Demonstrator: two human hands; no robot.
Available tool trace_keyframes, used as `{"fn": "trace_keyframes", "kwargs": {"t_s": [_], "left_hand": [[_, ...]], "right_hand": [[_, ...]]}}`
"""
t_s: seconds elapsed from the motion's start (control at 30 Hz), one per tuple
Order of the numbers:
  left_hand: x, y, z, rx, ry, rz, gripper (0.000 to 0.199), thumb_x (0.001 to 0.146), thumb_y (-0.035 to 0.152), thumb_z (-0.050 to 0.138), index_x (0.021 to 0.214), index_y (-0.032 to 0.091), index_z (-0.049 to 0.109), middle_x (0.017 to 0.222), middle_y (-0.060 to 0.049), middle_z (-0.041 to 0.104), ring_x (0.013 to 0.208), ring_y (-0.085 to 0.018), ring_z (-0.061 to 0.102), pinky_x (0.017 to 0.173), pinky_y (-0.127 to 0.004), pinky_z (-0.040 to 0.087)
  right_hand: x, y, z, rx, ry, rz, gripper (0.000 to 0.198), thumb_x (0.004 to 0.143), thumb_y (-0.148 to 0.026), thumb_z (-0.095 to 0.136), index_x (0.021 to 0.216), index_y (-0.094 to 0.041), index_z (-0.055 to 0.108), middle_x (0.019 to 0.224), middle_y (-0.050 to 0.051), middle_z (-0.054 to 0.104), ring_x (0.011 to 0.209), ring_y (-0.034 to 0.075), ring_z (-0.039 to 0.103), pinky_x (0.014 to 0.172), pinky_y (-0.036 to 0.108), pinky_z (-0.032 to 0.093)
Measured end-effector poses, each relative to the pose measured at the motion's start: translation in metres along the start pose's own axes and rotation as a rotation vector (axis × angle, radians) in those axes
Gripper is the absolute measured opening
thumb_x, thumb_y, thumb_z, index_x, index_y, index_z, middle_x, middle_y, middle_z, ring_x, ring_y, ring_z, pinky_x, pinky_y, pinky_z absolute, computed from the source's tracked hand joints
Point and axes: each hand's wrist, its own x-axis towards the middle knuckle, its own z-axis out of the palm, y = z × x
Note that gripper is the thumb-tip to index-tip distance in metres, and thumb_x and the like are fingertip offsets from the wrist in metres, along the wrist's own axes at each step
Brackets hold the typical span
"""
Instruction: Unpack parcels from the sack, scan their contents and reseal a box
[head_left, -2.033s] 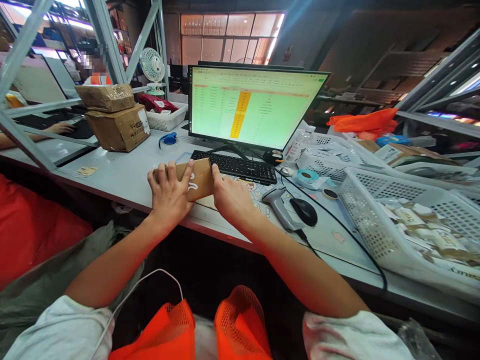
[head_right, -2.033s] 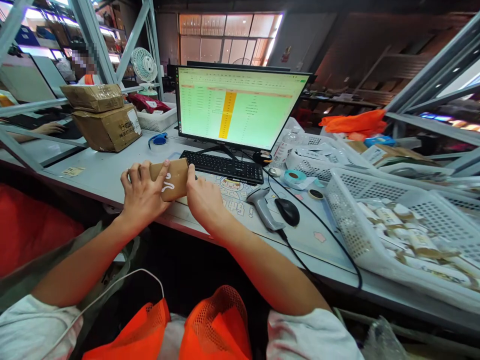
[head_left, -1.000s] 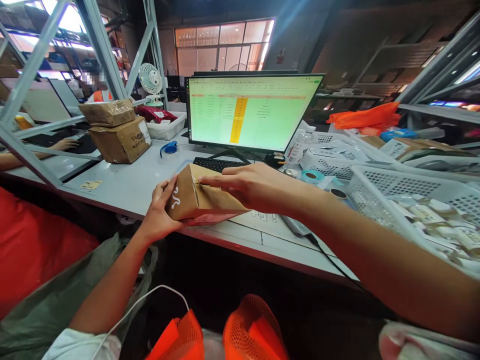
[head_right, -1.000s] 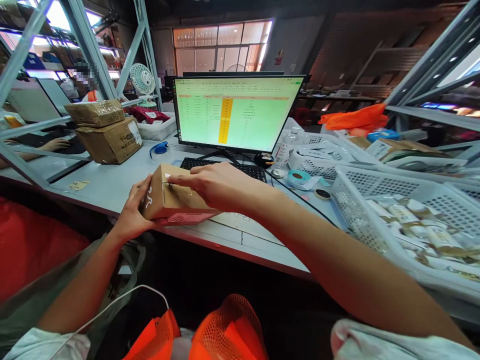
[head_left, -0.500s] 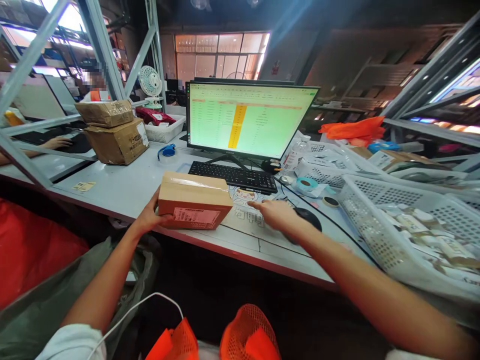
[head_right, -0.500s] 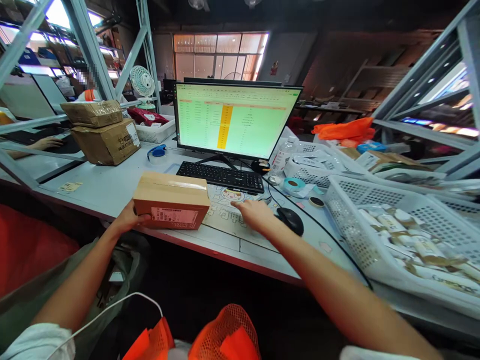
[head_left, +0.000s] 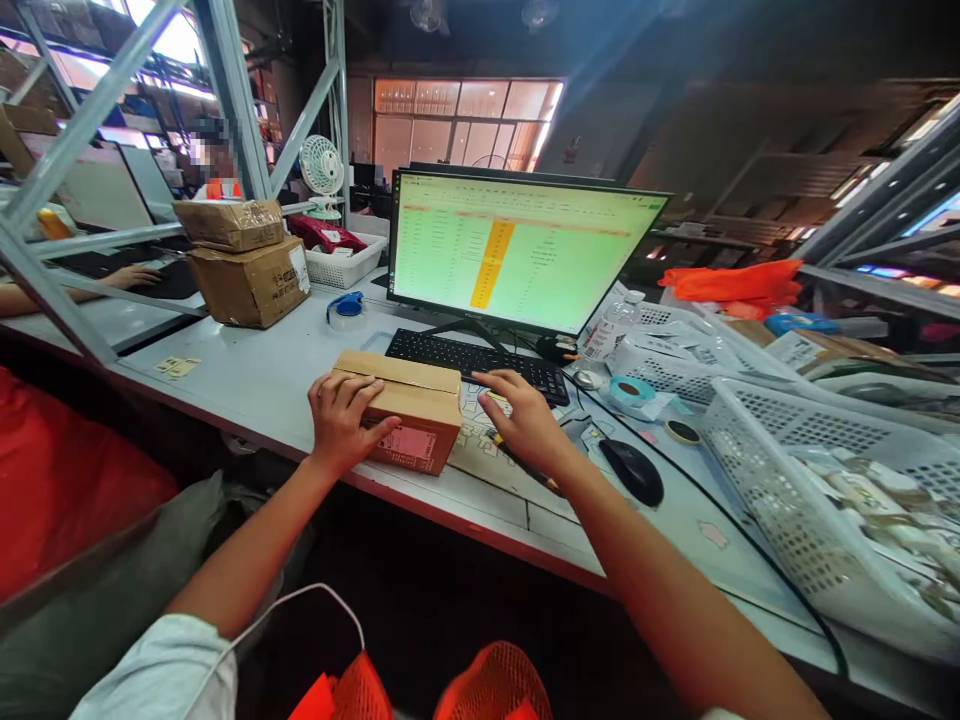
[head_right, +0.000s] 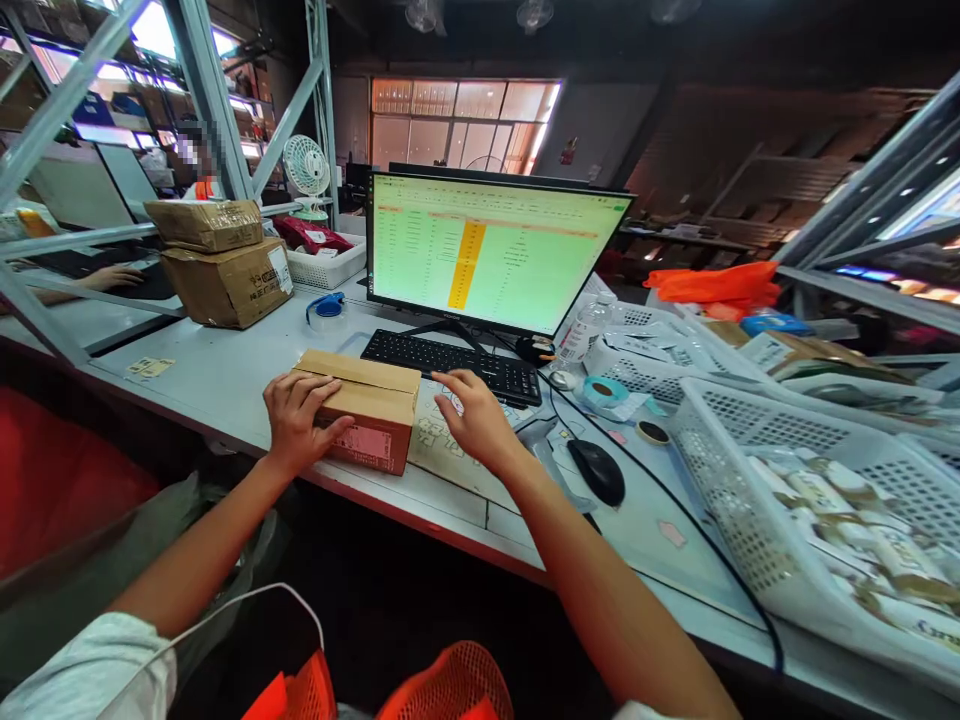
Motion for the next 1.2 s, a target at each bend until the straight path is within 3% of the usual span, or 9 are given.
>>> {"fn": "trace_keyframes", "kwargs": {"t_s": [0.1, 0.27, 0.43, 0.63, 0.77, 0.87, 0.93, 1.03, 1.2], "left_hand": [[0.002, -0.006, 0.004, 0.012, -0.01, 0.004, 0.047, 0.089, 0.061, 0.064, 0.115, 0.023, 0.073, 0.115, -0.009, 0.073, 0.116, -0.031, 0.054, 0.109, -0.048, 0.03], [0.004, -0.003, 0.0, 0.05, 0.024, 0.054, 0.041, 0.093, 0.057, 0.06, 0.11, 0.023, 0.074, 0.107, -0.009, 0.075, 0.109, -0.029, 0.055, 0.102, -0.045, 0.034], [0.007, 0.007, -0.008, 0.053, -0.044, 0.03, 0.037, 0.094, 0.053, 0.061, 0.111, 0.022, 0.072, 0.11, -0.009, 0.073, 0.114, -0.029, 0.054, 0.104, -0.045, 0.034], [0.073, 0.009, -0.04, 0.101, -0.574, 0.084, 0.035, 0.095, 0.051, 0.058, 0.11, 0.022, 0.073, 0.119, -0.009, 0.07, 0.115, -0.028, 0.06, 0.11, -0.05, 0.029], [0.139, 0.012, -0.046, 0.087, -1.079, 0.044, 0.051, 0.083, 0.054, 0.068, 0.122, 0.021, 0.068, 0.127, -0.009, 0.068, 0.112, -0.028, 0.063, 0.092, -0.036, 0.046], [0.158, 0.027, -0.048, 0.144, -1.255, 0.029, 0.06, 0.073, 0.052, 0.077, 0.123, 0.021, 0.065, 0.119, -0.008, 0.07, 0.102, -0.027, 0.066, 0.08, -0.031, 0.049], [0.146, 0.04, -0.054, 0.253, -1.133, 0.1, 0.048, 0.074, 0.045, 0.078, 0.113, 0.019, 0.068, 0.111, -0.008, 0.071, 0.097, -0.028, 0.066, 0.076, -0.032, 0.049], [0.097, 0.054, -0.064, 0.419, -0.681, 0.277, 0.019, 0.085, 0.019, 0.066, 0.104, 0.017, 0.067, 0.108, -0.01, 0.069, 0.099, -0.029, 0.065, 0.078, -0.037, 0.05], [0.004, 0.047, -0.062, 0.409, -0.219, 0.394, 0.015, 0.088, 0.008, 0.054, 0.087, 0.017, 0.067, 0.09, -0.01, 0.067, 0.083, -0.027, 0.062, 0.075, -0.039, 0.052]], "right_hand": [[0.041, -0.033, 0.0, 0.101, -0.05, -0.079, 0.046, 0.098, -0.042, 0.056, 0.137, -0.018, 0.063, 0.129, 0.014, 0.059, 0.121, 0.026, 0.057, 0.107, 0.042, 0.045], [0.083, -0.061, 0.011, -0.139, -0.288, -0.054, 0.048, 0.094, -0.05, 0.064, 0.129, -0.018, 0.07, 0.118, 0.014, 0.065, 0.105, 0.028, 0.062, 0.093, 0.037, 0.047], [0.113, -0.052, 0.006, -0.323, -0.19, 0.058, 0.05, 0.107, -0.045, 0.036, 0.102, -0.017, 0.078, 0.096, 0.014, 0.074, 0.089, 0.025, 0.066, 0.075, 0.031, 0.041], [0.145, -0.027, 0.014, -0.242, -0.288, 0.149, 0.053, 0.105, -0.052, 0.036, 0.104, -0.019, 0.078, 0.103, 0.013, 0.075, 0.091, 0.026, 0.065, 0.072, 0.03, 0.039], [0.156, -0.017, 0.018, -0.131, -0.351, 0.175, 0.051, 0.104, -0.05, 0.041, 0.095, -0.016, 0.077, 0.099, 0.015, 0.073, 0.088, 0.025, 0.064, 0.074, 0.03, 0.039], [0.154, -0.01, 0.025, -0.05, -0.386, 0.23, 0.05, 0.102, -0.05, 0.047, 0.083, -0.014, 0.075, 0.087, 0.013, 0.071, 0.079, 0.022, 0.061, 0.071, 0.029, 0.04], [0.149, -0.006, 0.032, -0.016, -0.397, 0.255, 0.053, 0.102, -0.052, 0.046, 0.077, -0.014, 0.074, 0.077, 0.01, 0.068, 0.072, 0.02, 0.059, 0.066, 0.028, 0.04], [0.142, -0.001, 0.041, 0.049, -0.408, 0.279, 0.057, 0.101, -0.054, 0.045, 0.07, -0.014, 0.07, 0.068, 0.005, 0.062, 0.065, 0.017, 0.054, 0.06, 0.026, 0.039], [0.138, 0.002, 0.044, 0.118, -0.382, 0.304, 0.057, 0.098, -0.053, 0.049, 0.058, -0.015, 0.062, 0.061, 0.003, 0.057, 0.058, 0.015, 0.05, 0.057, 0.026, 0.038]]}}
